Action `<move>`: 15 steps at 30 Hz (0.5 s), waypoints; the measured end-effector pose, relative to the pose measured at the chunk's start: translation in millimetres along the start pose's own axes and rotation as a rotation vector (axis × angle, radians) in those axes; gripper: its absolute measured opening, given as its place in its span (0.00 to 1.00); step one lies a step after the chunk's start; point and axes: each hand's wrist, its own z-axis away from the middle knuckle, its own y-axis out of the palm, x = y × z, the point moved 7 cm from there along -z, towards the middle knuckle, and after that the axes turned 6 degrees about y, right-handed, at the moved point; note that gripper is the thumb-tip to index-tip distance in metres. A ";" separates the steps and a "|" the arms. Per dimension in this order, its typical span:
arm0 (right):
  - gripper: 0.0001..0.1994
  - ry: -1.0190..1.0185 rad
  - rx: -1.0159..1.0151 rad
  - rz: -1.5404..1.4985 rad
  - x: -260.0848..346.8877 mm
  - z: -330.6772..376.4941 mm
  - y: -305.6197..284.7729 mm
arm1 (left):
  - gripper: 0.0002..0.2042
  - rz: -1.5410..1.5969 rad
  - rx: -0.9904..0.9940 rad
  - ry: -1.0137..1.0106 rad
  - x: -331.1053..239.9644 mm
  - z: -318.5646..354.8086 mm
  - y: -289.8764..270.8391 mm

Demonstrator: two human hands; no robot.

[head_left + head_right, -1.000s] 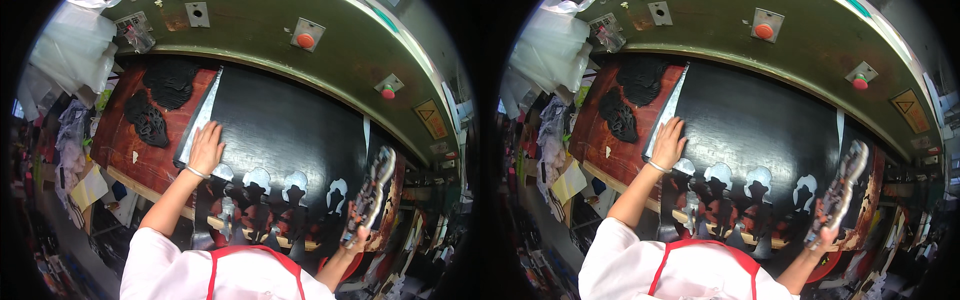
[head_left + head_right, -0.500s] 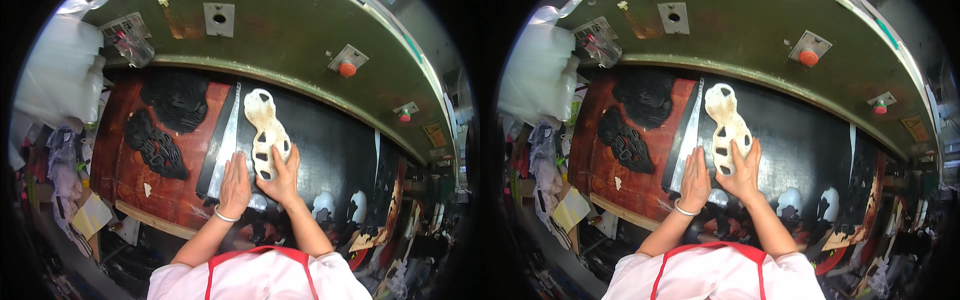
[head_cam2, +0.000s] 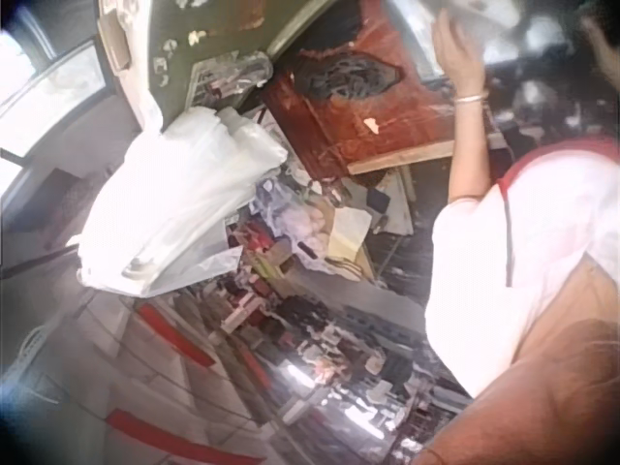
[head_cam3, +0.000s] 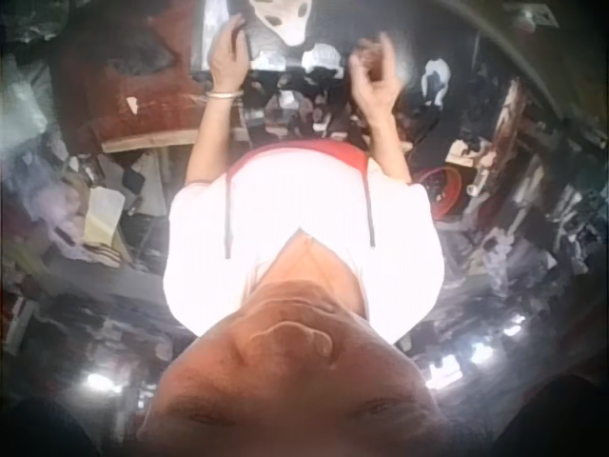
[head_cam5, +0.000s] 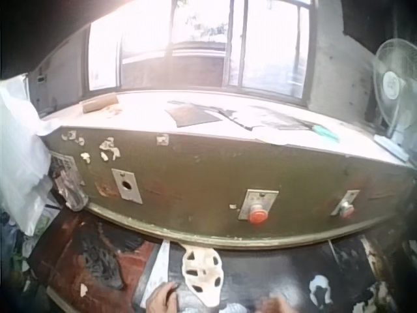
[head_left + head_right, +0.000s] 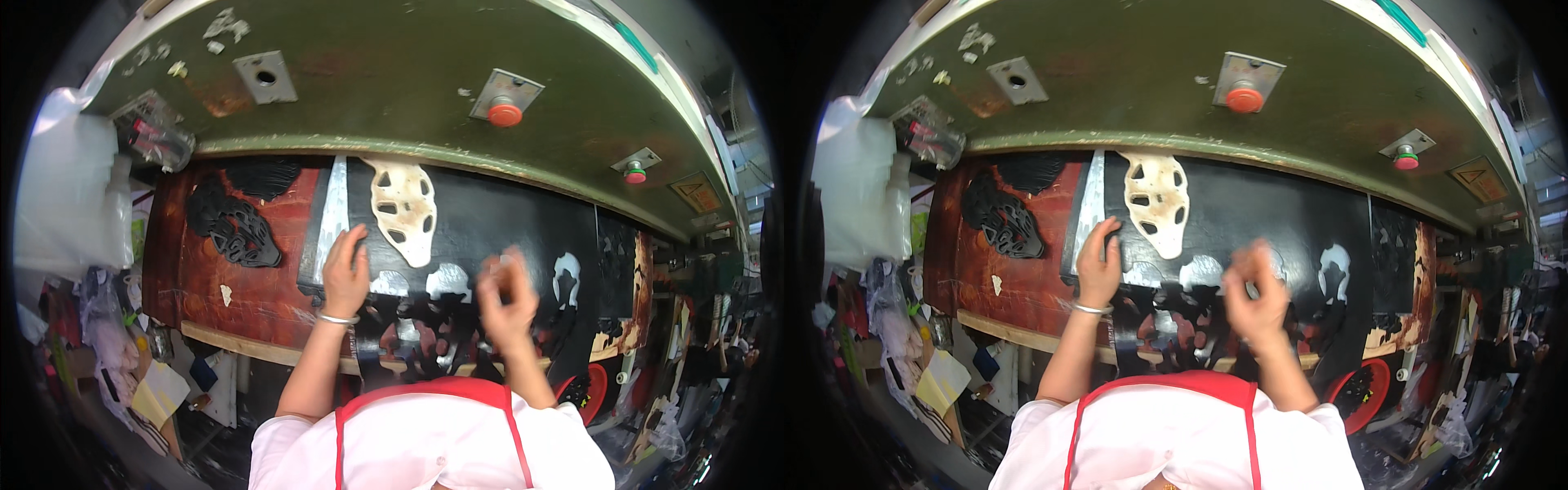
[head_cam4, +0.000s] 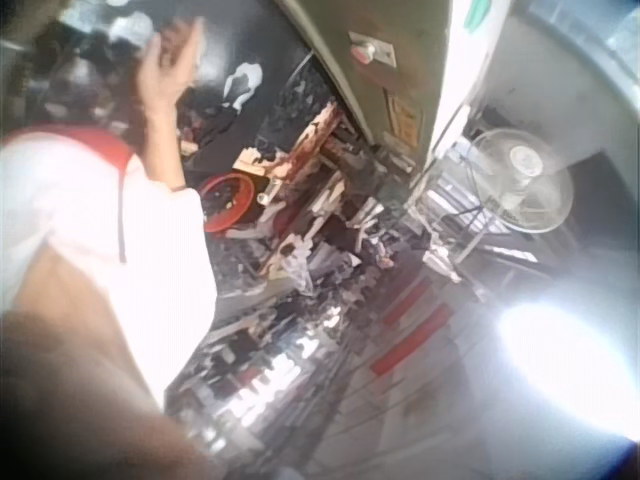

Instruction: The person repeatedly places black rubber pieces on a flat surface, presses them with a white tool, and removes excess material by hand. The trimmed pieces are set aside on the table.

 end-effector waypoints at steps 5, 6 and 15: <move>0.34 0.059 -0.715 0.022 -42.0 -133.9 -154.6 | 0.11 -0.355 -0.054 0.020 -9.6 2.3 -26.3; 0.35 0.002 -0.699 0.274 -36.3 -161.8 -167.9 | 0.08 -0.434 -0.025 -0.056 -5.7 6.2 -25.5; 0.44 -0.111 -0.709 0.476 -72.4 -202.6 -154.6 | 0.14 -0.489 0.087 -0.053 24.6 -14.3 23.9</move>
